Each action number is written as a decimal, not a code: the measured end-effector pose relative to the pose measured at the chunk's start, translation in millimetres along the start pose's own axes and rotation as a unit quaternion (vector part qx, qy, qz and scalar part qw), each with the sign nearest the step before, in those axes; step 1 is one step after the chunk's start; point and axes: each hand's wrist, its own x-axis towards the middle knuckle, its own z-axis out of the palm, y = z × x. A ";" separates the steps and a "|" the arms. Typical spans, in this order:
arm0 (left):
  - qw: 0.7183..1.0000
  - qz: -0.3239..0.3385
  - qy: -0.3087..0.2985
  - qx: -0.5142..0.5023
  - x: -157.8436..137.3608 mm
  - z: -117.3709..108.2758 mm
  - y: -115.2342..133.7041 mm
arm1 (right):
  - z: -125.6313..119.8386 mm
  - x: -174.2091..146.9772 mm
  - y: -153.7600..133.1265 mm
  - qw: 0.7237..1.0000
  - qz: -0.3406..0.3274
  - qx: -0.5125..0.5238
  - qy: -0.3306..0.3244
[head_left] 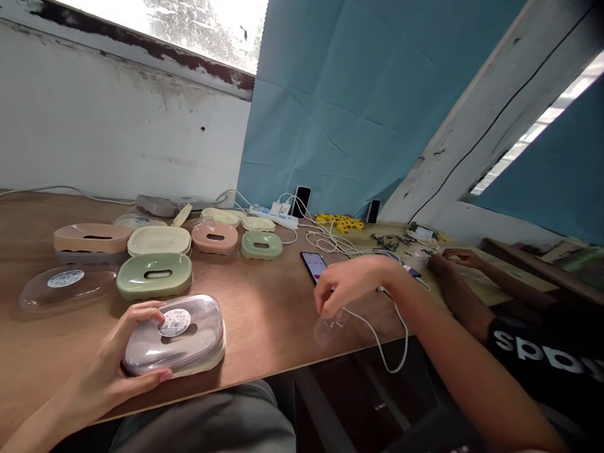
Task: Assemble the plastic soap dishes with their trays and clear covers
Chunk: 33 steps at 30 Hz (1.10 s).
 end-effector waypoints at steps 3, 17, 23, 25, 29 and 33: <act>1.000 -0.008 -0.009 -0.008 -0.1 -1.0 -2.3 | -8.7 -9.5 1.1 0.999 0.030 0.002 -0.038; 1.000 -0.001 0.006 -0.030 0.3 1.1 -4.2 | 18.3 -17.2 -27.5 0.993 0.075 -0.019 -0.087; 0.999 -0.005 0.004 -0.037 0.1 1.4 -0.3 | 33.4 -54.5 -43.4 0.988 0.119 -0.043 -0.086; 0.999 -0.003 0.002 -0.039 0.1 0.9 0.6 | 31.9 -60.4 -44.6 0.981 0.143 -0.036 -0.125; 0.999 -0.007 -0.011 -0.031 0.0 -1.3 3.4 | 25.2 -60.4 -31.9 0.981 0.166 -0.008 -0.097; 1.000 -0.002 -0.016 -0.021 -0.1 -4.0 7.0 | 22.4 -51.1 -11.9 0.977 0.206 -0.003 -0.060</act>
